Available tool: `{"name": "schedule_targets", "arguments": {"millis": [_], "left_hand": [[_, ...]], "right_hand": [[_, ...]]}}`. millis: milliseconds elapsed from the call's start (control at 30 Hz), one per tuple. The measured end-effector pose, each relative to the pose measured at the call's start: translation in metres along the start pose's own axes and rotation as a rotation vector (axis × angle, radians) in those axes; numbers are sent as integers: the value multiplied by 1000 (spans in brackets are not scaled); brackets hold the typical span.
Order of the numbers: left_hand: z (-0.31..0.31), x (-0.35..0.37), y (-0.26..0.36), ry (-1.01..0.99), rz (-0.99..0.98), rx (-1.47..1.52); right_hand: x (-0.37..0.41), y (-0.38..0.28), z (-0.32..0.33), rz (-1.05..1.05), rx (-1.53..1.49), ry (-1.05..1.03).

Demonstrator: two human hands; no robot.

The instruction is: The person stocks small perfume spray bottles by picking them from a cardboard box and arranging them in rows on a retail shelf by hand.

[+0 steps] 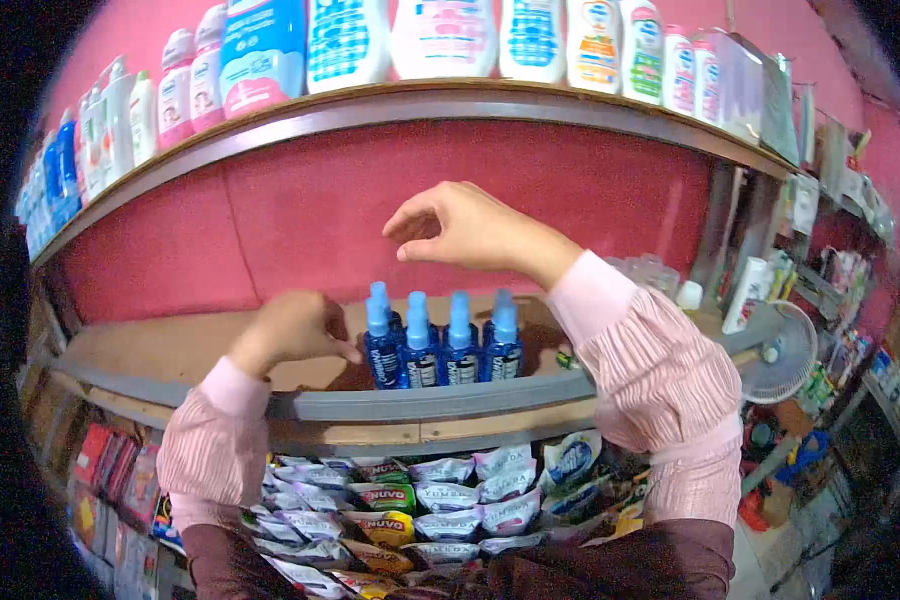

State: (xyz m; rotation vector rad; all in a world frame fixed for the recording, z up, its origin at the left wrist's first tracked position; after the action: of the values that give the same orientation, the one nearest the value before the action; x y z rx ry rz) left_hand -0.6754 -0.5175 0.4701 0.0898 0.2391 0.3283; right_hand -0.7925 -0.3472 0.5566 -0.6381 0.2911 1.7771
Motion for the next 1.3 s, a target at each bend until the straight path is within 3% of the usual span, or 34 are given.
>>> {"name": "schedule_targets", "arguments": {"millis": [67,100,200,267,333,467,567,600,700,800,933,1067,1100,1300], "left_hand": [[36,27,2,369,-64,37],[48,44,6,552,-88,150],[42,101,22,880,-371,388],[6,129,45,726,-834,533],[-45,146,71,501,-1031,698],[-154,157,110,125,-948,1183],[-201,186,139,-88,-875,1217],[-208,199,148,-125,-904,1214],[-203,236,180,-259,-1044,1128],[-196,269,199,-352,-1147,1180],[-220,326,228,-665,-1220,1120],[-240,439,267,-1042,-1178,967],[-246,475,278,-1116,-1278,891],[-260,719,298,-1636,-1445,790]], "right_hand": [[28,-26,9,66,153,186],[46,-45,12,69,413,224],[103,-98,9,48,539,342],[144,-134,-2,-46,614,400],[192,-162,-20,-148,595,508],[285,-202,-92,-546,489,812],[339,-229,-163,-823,232,1093],[350,-244,-182,-902,217,1155],[384,-308,-221,-1147,412,1063],[410,-388,-249,-1217,395,1225],[434,-490,-301,-1363,449,1411],[440,-581,-343,-1423,579,1541],[441,-603,-350,-1456,601,1541],[455,-767,-397,-1534,860,1478]]}}
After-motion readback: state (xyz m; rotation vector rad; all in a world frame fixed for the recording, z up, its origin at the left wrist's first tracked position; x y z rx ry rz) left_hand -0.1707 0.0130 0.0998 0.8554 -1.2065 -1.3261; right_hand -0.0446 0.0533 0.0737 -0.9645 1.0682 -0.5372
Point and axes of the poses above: each hand's wrist, its own x-axis away from the middle knuckle, its own z-axis out of the back of the hand, y = z × x, the point moved 4 cm from there along -x, towards the middle knuckle, and after that the axes turned 11 degrees about z, right-handed, at the moved point
